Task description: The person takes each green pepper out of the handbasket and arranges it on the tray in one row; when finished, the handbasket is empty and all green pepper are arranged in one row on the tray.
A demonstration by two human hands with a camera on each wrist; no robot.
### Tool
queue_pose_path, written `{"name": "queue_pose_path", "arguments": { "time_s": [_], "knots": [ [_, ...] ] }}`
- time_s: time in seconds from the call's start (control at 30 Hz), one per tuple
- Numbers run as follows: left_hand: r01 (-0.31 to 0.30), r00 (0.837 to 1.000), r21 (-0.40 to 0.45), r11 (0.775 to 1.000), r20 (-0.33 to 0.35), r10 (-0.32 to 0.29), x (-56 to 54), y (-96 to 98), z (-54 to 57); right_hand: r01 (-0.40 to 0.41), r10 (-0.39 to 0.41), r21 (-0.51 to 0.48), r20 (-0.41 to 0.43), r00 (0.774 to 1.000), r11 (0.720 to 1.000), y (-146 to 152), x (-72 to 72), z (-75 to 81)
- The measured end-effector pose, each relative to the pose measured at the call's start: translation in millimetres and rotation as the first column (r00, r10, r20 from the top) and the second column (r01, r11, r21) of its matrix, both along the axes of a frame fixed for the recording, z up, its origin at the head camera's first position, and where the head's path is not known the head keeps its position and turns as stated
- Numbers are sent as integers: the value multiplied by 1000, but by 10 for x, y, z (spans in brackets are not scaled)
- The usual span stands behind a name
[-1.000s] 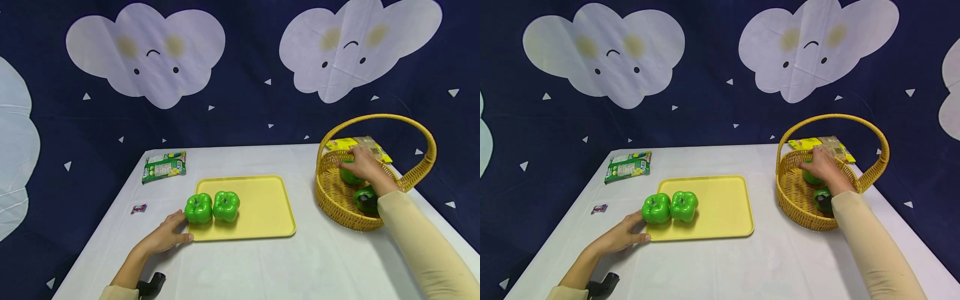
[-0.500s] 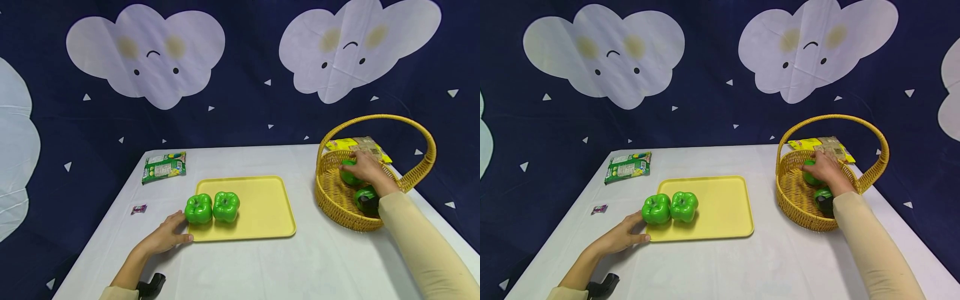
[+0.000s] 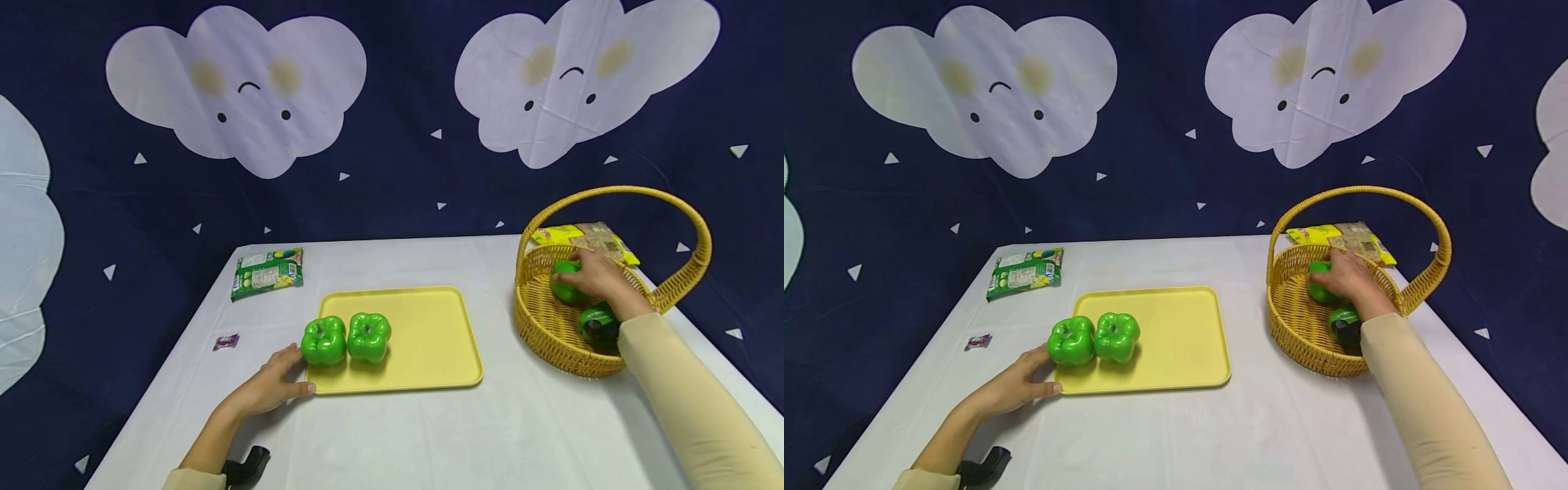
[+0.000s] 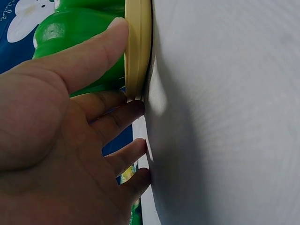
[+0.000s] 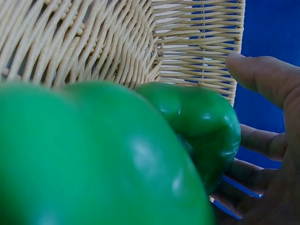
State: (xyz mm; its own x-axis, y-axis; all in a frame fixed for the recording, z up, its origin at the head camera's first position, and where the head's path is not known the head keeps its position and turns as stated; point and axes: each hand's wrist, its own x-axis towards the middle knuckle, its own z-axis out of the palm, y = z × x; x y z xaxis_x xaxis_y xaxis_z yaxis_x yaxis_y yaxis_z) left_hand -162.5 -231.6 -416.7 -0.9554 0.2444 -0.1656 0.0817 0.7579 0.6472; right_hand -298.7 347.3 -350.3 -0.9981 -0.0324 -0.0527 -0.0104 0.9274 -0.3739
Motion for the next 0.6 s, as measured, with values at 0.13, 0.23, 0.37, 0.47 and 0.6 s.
{"name": "queue_pose_path", "arguments": {
  "time_s": [0.13, 0.23, 0.37, 0.47, 0.6],
  "knots": [
    [-3, 1000, 5, 1000, 6, 3, 7, 6, 8, -11, 11, 11, 6, 1000, 1000, 4, -6, -9],
    [2, 1000, 2, 1000, 5, -2, 18, 7, 16, -16, 16, 14, 5, 1000, 1000, 3, -5, -20],
    [0, 1000, -2, 1000, 8, 0, 22, 10, 20, -30, 30, 22, -5, 1000, 999, 3, 6, -32],
    [-5, 1000, -5, 1000, 10, 5, 13, 8, 14, -49, 50, 28, -5, 999, 998, 7, 20, -35],
    [0, 1000, -9, 1000, 3, 0, 7, -1, 5, -95, 95, 43, -11, 995, 995, 2, 39, -43]
  ]
}}
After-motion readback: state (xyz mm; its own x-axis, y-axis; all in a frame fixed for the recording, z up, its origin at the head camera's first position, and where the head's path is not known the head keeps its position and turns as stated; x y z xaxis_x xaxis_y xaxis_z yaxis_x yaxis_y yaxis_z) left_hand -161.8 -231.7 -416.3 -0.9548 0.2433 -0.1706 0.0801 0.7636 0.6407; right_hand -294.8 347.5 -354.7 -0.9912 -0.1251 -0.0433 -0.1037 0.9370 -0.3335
